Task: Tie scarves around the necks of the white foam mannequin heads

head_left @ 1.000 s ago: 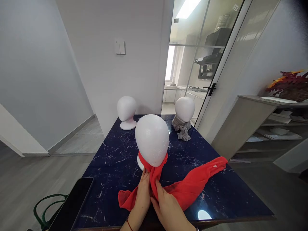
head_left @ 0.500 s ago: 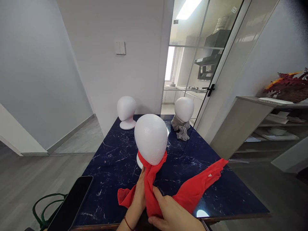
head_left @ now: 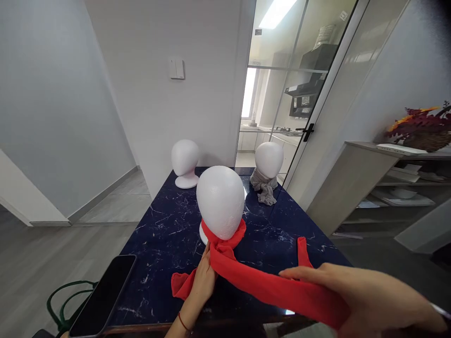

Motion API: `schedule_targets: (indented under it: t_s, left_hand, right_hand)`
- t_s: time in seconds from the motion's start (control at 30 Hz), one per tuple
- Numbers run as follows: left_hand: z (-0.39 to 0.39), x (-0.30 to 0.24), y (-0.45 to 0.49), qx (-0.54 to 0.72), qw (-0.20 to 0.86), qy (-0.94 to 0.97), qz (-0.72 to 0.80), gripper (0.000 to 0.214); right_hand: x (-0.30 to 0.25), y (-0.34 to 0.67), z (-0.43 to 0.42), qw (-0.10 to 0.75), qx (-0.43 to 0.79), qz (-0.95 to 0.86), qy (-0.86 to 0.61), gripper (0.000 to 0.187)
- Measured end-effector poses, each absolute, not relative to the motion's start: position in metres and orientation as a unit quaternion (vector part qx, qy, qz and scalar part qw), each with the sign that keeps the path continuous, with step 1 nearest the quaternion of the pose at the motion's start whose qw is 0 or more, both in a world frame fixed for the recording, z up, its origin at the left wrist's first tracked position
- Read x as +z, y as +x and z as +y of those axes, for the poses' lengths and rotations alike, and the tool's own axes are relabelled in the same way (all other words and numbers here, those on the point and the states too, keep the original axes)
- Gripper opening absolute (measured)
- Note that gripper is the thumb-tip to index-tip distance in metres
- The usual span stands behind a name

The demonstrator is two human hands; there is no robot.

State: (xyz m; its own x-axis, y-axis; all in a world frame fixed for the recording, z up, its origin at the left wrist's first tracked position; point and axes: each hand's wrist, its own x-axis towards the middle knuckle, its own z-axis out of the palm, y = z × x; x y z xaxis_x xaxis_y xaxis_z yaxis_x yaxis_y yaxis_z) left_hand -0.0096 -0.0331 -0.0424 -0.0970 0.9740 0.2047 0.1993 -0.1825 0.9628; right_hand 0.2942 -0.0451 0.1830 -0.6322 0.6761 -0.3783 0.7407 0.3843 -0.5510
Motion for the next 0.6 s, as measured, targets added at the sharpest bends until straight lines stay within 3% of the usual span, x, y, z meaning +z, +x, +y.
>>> schedule_targets:
  t_s: [0.2, 0.33, 0.43, 0.6]
  left_hand:
    - [-0.034, -0.038, -0.010, 0.508, 0.377, 0.556, 0.539, 0.046]
    - [-0.035, -0.024, -0.006, 0.511, 0.362, 0.572, 0.530, 0.043]
    - [-0.036, -0.012, -0.003, 0.511, 0.359, 0.576, 0.528, 0.045]
    - [-0.038, -0.006, -0.002, 0.498, 0.354, 0.565, 0.554, 0.046]
  right_hand:
    - [0.232, 0.305, 0.006, -0.021, -0.221, 0.861, 0.456, 0.072]
    - [0.268, 0.281, 0.056, -0.112, -0.080, 0.883, 0.449, 0.044]
    - [0.298, 0.247, 0.070, -0.190, -0.073, 0.912, 0.355, 0.028]
    - [0.328, 0.178, 0.088, -0.261, -0.095, 0.936, 0.217, 0.027]
